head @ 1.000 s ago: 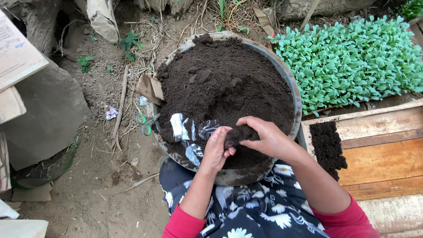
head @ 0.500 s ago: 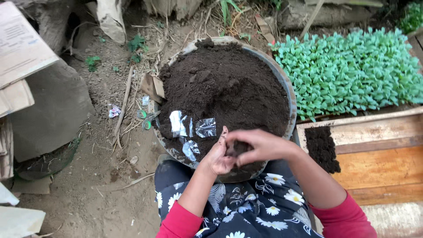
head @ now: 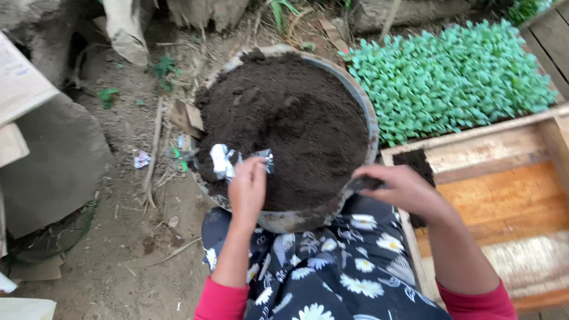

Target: The person scoops soil from a large basin and fills small plastic pouches by hand. They then place the filled pouches into a wooden tray next to the basin. The task is performed repeatedly throughout the video.

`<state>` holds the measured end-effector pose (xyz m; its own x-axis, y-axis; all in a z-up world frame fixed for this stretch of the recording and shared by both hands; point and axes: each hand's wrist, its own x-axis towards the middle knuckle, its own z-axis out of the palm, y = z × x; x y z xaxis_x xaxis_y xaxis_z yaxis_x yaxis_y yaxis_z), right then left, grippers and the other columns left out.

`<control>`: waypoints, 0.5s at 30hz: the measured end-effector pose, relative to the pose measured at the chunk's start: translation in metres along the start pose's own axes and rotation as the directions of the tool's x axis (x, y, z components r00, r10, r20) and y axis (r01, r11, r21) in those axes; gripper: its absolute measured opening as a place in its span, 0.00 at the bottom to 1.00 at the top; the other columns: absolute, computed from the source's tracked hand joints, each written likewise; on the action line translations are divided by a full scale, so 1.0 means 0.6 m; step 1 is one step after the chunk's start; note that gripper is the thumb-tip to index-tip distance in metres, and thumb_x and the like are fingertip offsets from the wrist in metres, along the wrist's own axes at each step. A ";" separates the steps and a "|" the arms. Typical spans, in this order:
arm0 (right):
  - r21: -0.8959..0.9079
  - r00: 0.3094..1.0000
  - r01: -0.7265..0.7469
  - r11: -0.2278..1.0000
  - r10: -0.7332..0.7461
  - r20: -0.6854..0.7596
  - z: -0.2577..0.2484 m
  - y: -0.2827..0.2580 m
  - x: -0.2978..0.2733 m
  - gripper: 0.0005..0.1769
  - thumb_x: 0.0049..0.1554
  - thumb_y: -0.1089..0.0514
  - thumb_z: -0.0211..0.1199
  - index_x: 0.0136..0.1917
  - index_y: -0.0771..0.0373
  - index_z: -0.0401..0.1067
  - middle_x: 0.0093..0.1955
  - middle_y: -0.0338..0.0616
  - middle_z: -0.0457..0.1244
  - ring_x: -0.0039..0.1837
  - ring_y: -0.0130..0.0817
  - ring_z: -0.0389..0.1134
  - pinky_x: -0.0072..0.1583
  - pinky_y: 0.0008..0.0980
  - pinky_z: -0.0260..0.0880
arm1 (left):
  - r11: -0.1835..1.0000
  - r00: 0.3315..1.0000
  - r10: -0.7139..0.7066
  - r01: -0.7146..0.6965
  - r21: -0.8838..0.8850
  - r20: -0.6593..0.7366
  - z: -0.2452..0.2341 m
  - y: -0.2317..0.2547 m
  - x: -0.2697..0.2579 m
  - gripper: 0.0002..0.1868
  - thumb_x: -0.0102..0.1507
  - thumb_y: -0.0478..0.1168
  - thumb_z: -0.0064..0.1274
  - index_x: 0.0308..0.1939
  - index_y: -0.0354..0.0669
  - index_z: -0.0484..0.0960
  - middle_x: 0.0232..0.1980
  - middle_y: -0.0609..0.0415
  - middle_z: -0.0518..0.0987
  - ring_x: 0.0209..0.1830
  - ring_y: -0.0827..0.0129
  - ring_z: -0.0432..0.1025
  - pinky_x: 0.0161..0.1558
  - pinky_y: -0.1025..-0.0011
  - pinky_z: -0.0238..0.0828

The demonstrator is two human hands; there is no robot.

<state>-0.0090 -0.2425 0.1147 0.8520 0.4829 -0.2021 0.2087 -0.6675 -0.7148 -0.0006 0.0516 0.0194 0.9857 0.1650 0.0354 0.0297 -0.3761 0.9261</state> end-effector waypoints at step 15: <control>0.292 0.490 -0.712 0.639 0.749 -0.445 0.104 0.363 -0.265 0.24 0.40 0.51 0.67 0.52 0.46 0.70 0.47 0.45 0.65 0.53 0.43 0.64 0.54 0.37 0.64 | 0.501 0.925 0.368 -0.109 0.859 -0.097 0.027 -0.063 -0.003 0.07 0.53 0.44 0.54 0.34 0.53 0.75 0.39 0.56 0.70 0.39 0.58 0.68 0.33 0.61 0.67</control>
<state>-0.1287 -0.4292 -0.0509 0.7878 -0.5159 -0.3366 -0.6132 -0.6045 -0.5085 -0.0005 0.0508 -0.0220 0.9064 0.1029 0.4097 0.0501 -0.9892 0.1376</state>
